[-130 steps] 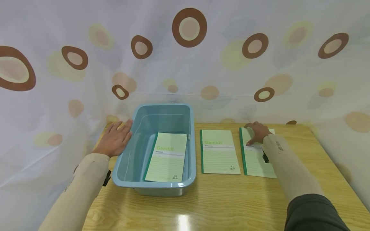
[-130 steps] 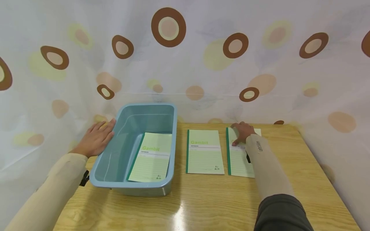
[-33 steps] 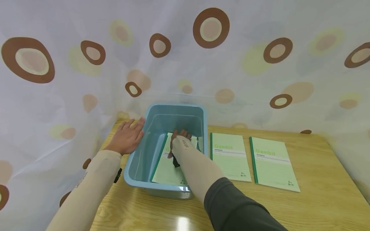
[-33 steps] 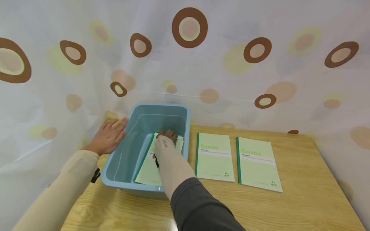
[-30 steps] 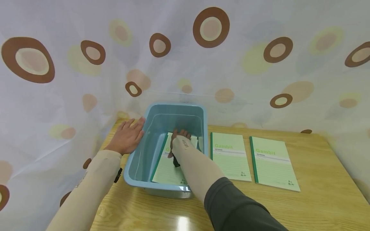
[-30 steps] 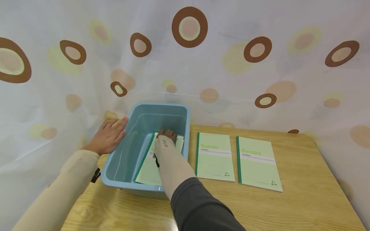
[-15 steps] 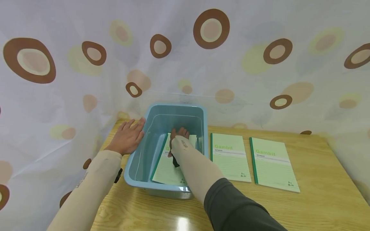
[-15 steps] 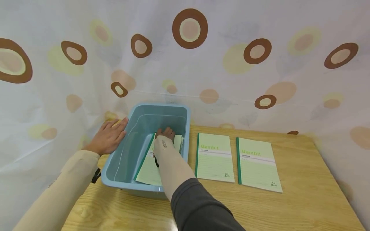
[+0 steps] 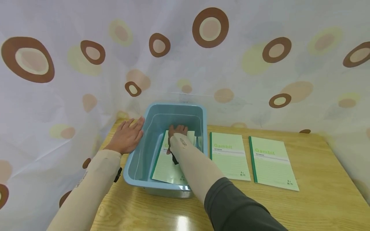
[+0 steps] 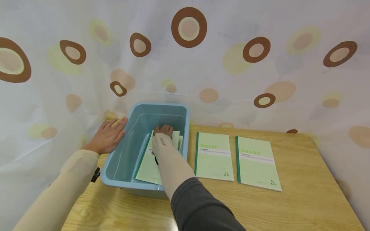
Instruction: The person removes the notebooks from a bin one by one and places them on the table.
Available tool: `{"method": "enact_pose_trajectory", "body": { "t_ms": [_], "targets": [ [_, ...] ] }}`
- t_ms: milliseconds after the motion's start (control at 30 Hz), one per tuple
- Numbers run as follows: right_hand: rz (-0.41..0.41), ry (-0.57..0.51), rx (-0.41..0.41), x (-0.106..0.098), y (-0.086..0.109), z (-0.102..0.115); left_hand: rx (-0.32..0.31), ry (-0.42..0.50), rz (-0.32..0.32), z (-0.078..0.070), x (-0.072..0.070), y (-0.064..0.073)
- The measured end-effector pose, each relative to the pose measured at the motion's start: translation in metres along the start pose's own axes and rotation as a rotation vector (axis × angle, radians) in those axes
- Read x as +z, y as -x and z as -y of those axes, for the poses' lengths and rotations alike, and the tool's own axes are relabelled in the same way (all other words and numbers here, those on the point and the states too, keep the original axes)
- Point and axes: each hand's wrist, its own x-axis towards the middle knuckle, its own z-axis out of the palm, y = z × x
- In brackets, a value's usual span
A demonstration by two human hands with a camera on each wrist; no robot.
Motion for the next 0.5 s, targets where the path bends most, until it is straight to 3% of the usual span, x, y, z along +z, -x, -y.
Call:
{"method": "enact_pose_trajectory", "body": {
  "t_ms": [233, 500],
  "targets": [
    [-0.011, 0.098, -0.039, -0.025, 0.000, 0.010, -0.014, -0.003, 0.010, -0.002, 0.001, 0.001],
    [-0.070, 0.111, -0.076, -0.066, 0.005, 0.014, -0.008, -0.033, -0.003, -0.001, 0.000, 0.001]
  ]
}}
